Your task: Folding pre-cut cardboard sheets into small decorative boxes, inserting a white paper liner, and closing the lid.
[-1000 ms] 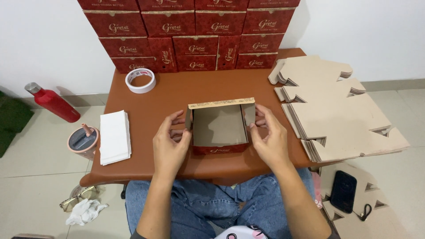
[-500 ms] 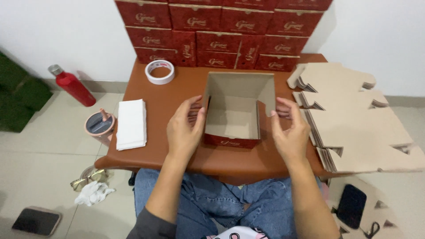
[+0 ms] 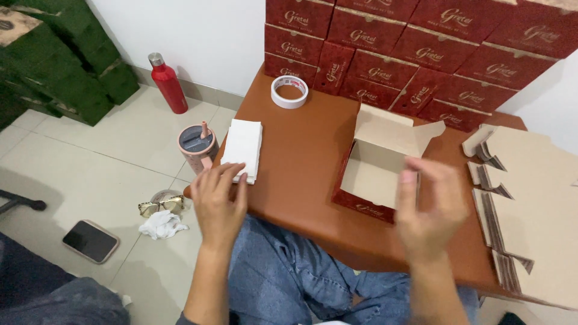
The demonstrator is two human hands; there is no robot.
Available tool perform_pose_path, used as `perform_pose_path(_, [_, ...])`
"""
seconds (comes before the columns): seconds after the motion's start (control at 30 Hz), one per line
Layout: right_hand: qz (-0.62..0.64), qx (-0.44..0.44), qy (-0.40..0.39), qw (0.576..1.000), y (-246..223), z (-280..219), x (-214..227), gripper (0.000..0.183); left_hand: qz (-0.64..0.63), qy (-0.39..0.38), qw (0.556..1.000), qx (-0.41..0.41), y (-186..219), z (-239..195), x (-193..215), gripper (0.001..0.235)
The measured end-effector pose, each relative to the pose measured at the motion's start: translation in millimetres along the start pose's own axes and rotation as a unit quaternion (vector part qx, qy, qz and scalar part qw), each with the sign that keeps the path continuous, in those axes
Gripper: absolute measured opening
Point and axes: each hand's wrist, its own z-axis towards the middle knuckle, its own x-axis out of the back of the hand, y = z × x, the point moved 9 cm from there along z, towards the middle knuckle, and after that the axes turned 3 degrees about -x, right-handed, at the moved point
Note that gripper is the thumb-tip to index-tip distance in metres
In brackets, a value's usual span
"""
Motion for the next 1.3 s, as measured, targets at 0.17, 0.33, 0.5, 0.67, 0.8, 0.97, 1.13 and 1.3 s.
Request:
perform_pose_path(0.17, [0.199,0.017,-0.179,0.963,-89.3,-24.2,-140.4,0.016,0.02,-0.004,0.999,-0.041,-38.7,-24.6,-8.5,0.01])
perform_pose_path(0.33, [0.178,0.053,-0.297,0.937,-103.8,-40.4,-230.8,0.021,0.019,0.007,0.997,-0.071,-40.3,-26.7,-11.2,0.017])
perform_pose_path(0.5, [0.164,0.02,-0.292,0.942,-89.9,-44.4,-241.9,0.014,0.021,0.01,0.997,-0.068,-45.7,-32.1,-19.3,0.02])
perform_pose_path(0.67, [0.155,0.024,-0.283,0.946,-90.0,-44.1,-241.0,0.011,0.022,0.013,0.998,-0.059,-46.9,-36.5,-21.3,0.019])
perform_pose_path(0.8, [0.228,-0.08,-0.275,0.931,-74.9,-44.2,-242.5,0.007,0.011,0.021,0.998,-0.058,-46.4,-36.0,-18.5,0.016])
perform_pose_path(0.97, [0.28,-0.114,-0.199,0.932,-72.3,-31.7,-223.1,0.009,0.03,0.006,0.998,-0.051,-47.1,-36.8,-21.5,0.016])
perform_pose_path(1.13, [0.276,-0.062,-0.059,0.957,-92.0,-13.1,-154.3,0.011,0.045,-0.011,0.998,-0.033,-42.5,-33.3,-17.6,0.016])
perform_pose_path(1.3, [0.343,-0.071,-0.055,0.935,-98.5,-31.8,-93.4,0.016,-0.25,-0.065,0.962,0.088,-31.2,-27.8,-19.3,0.096])
